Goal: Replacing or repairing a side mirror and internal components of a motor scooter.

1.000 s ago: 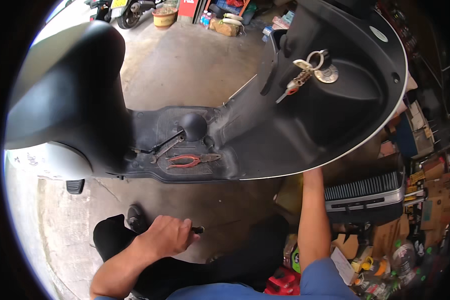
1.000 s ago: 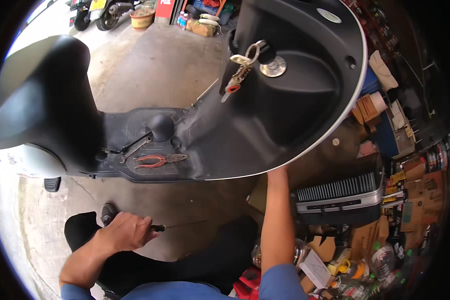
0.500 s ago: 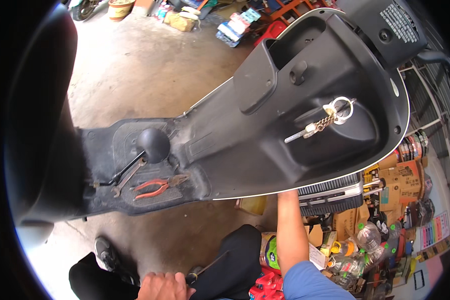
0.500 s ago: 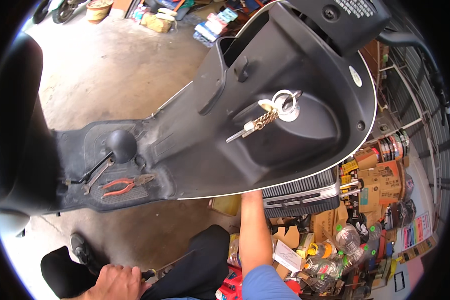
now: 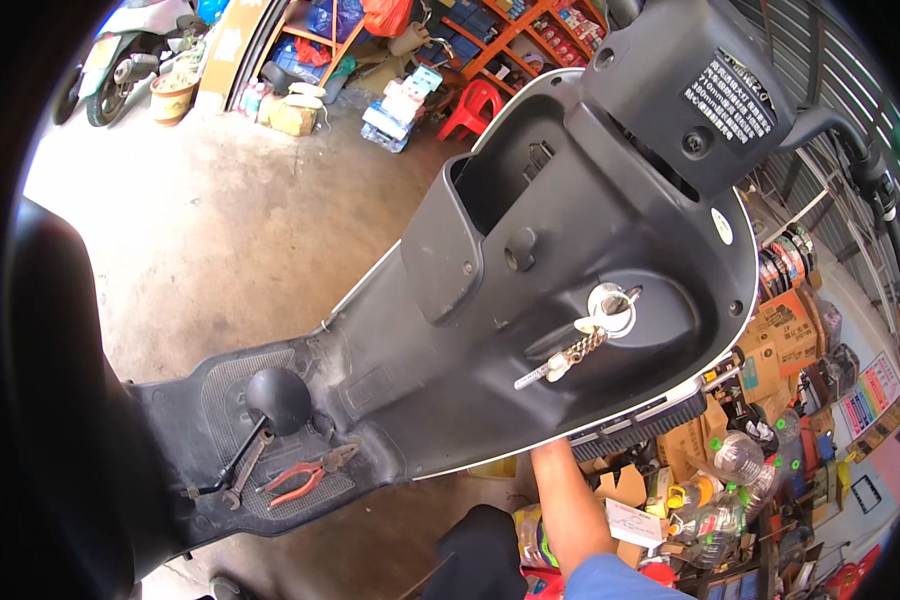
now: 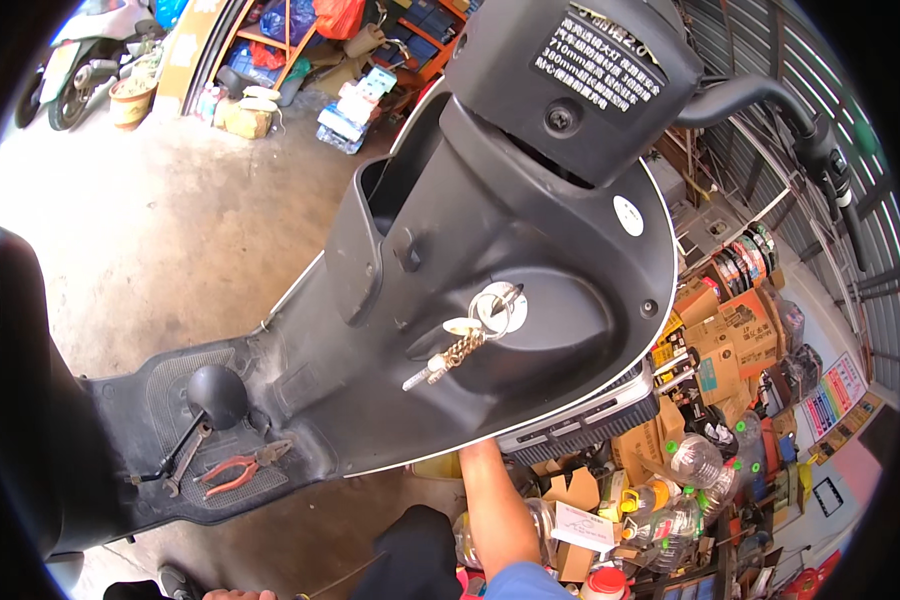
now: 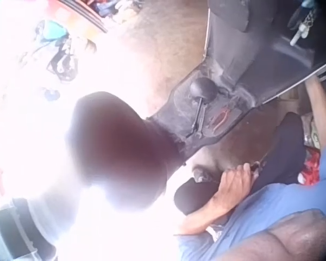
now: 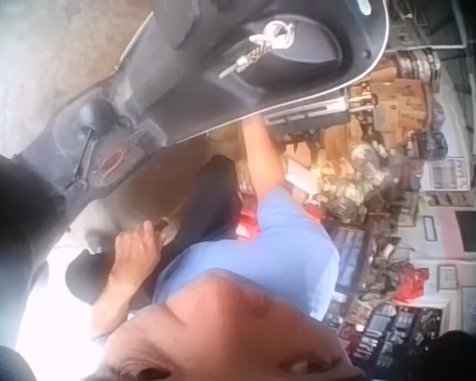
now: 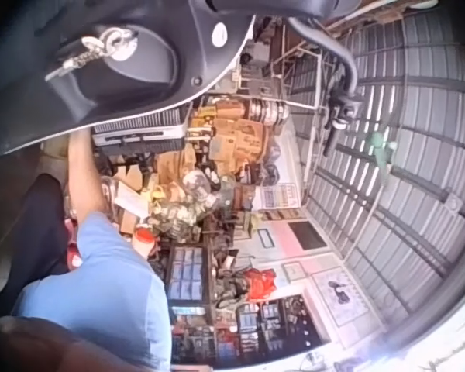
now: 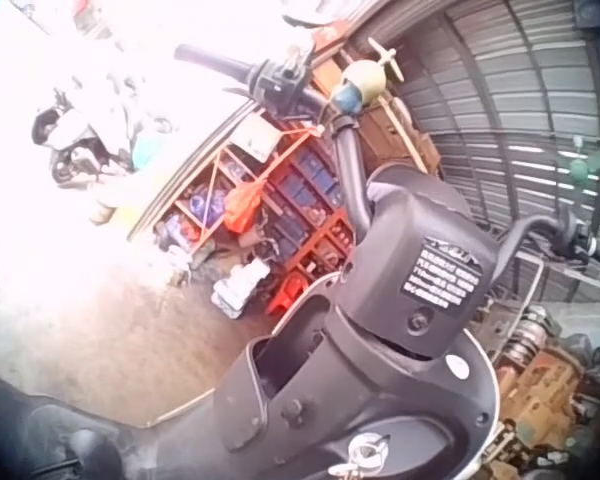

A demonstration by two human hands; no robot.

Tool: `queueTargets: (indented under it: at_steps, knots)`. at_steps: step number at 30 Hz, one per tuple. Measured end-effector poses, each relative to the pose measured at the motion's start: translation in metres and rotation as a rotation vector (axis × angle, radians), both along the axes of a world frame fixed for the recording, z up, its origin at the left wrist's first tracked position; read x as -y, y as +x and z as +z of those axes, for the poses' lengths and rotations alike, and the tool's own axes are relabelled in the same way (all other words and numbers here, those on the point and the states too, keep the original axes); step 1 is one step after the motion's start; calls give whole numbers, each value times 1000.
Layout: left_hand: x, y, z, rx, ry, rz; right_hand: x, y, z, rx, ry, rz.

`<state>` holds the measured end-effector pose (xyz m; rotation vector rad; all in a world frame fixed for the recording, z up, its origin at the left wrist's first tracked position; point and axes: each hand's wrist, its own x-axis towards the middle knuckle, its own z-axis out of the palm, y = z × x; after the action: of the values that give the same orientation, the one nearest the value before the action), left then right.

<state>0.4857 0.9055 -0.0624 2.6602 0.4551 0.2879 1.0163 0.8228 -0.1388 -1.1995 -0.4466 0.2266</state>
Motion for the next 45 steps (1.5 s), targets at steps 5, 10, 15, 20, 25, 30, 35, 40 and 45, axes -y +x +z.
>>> queueTargets:
  at_steps: [5, 10, 15, 20, 25, 30, 35, 40, 45]
  knots:
    - [-18, 12, -9, 71, -275, -16, -3, 6, 3, -46, 3, -17]
    - [-35, 28, -15, 13, -581, 54, 23, 8, 8, -161, -110, 5]
    - [-9, 23, -26, -106, -721, 128, 7, -1, 8, -281, -240, 40]
    - [30, 28, -47, -228, -820, 183, 16, 7, 10, -333, -406, 24]
    - [60, 42, -42, -381, -1033, 280, 66, 18, 38, -352, -490, -24]
    - [108, 8, -27, -457, -1116, 446, 71, -109, 153, -544, -1148, 347]
    - [107, -4, 39, -358, -1137, 526, 146, -202, 205, -664, -1359, 416]
    - [124, -16, 76, -339, -1040, 352, 171, -288, 239, -845, -1487, 630]
    - [115, 12, 161, -412, -1268, 308, 158, -338, 274, -909, -1385, 772]
